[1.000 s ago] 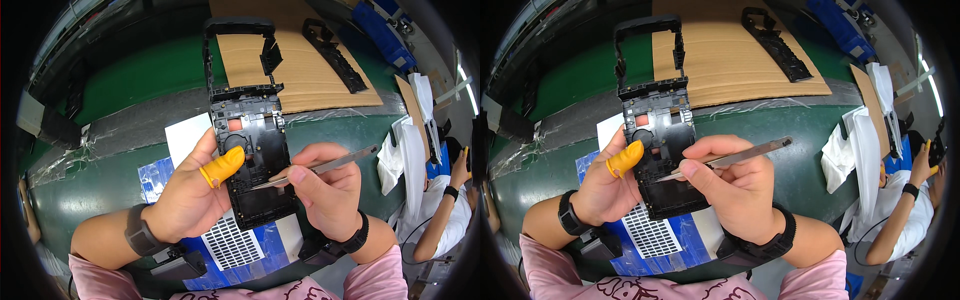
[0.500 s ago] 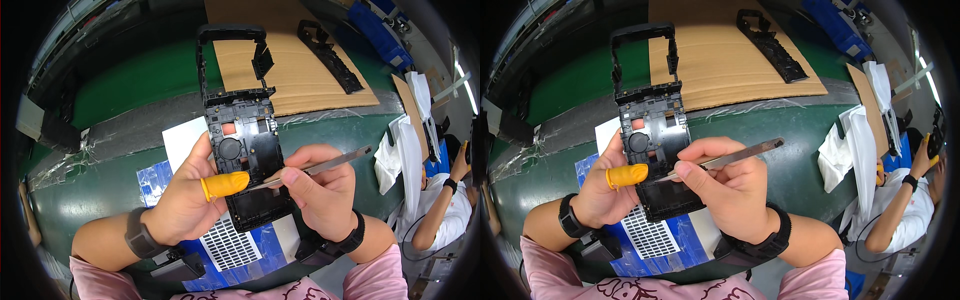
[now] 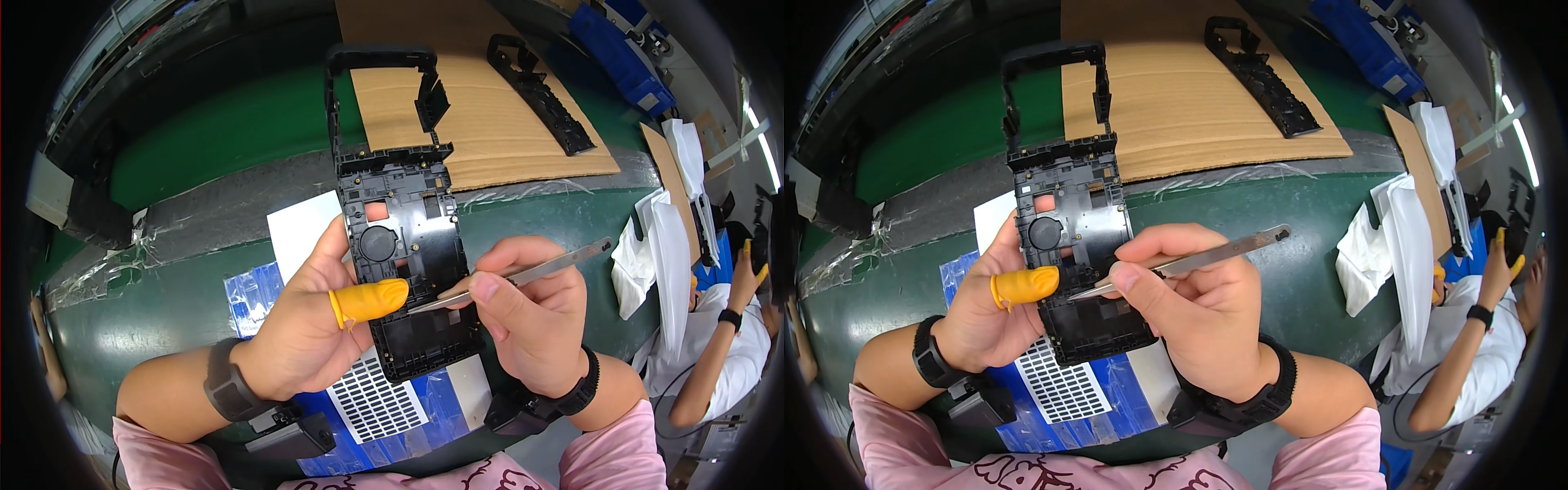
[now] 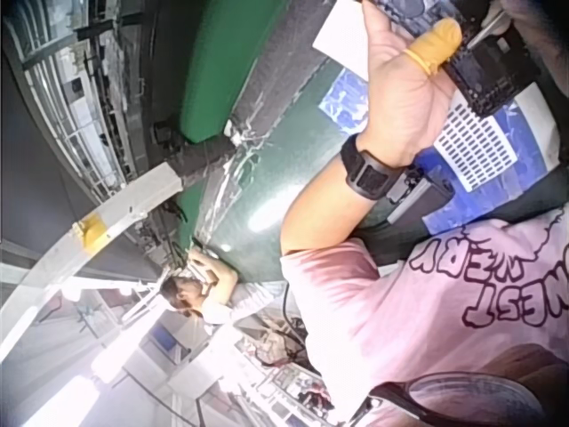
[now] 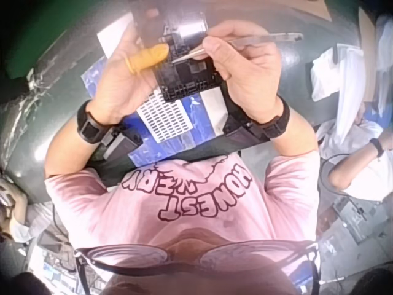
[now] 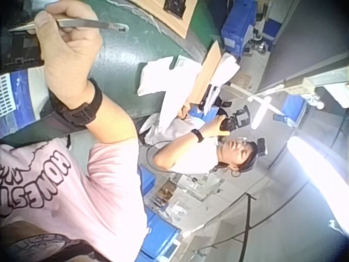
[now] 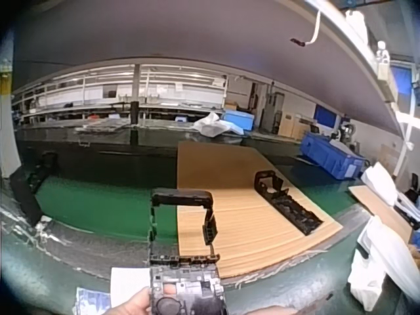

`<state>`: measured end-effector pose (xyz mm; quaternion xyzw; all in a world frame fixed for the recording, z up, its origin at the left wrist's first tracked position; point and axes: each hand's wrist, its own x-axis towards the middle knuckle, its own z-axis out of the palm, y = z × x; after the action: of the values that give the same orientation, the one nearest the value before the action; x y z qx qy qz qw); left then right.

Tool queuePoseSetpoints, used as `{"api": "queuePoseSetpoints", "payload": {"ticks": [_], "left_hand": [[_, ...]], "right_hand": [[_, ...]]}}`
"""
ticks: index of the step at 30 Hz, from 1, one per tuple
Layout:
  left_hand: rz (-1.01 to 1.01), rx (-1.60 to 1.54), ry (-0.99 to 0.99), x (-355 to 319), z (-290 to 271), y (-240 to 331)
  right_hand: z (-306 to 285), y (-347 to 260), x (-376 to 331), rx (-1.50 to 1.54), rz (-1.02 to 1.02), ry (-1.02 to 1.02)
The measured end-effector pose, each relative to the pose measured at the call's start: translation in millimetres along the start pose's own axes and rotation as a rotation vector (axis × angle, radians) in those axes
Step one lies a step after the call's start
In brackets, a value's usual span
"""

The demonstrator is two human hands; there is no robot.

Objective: Assembling black plastic electronic device housing components using tweezers and manual manipulation on a factory workbench.

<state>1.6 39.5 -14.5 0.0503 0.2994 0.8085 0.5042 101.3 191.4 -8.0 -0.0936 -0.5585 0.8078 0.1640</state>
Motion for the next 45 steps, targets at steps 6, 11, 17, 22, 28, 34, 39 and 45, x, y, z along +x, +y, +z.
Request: {"api": "queuePoseSetpoints", "payload": {"ticks": [6,11,17,22,28,34,39,45], "left_hand": [[0.045,0.016,-0.024,-2,1,-1],[0.057,0.06,-0.001,-1,1,-3],[0.017,0.015,0.018,-1,5,-1],[0.12,0.163,-0.025,2,-4,-7],[0.181,0.174,-0.049,4,-2,2],[0.234,0.114,-0.028,10,-2,9],[0.248,0.187,0.026,10,-10,13],[0.27,0.197,0.072,11,-8,18]], "right_hand": [[-3,-1,-1,0.047,0.005,-0.032],[-2,1,-2,-0.001,-0.039,-0.039],[-1,1,-2,-0.007,-0.041,-0.034],[-3,0,-2,-0.051,-0.04,-0.061],[5,-13,-12,0.005,-0.053,-0.053],[18,8,-25,-0.212,0.047,-0.041],[16,17,-22,-0.236,0.102,-0.026],[17,14,-21,-0.284,0.117,-0.021]]}}
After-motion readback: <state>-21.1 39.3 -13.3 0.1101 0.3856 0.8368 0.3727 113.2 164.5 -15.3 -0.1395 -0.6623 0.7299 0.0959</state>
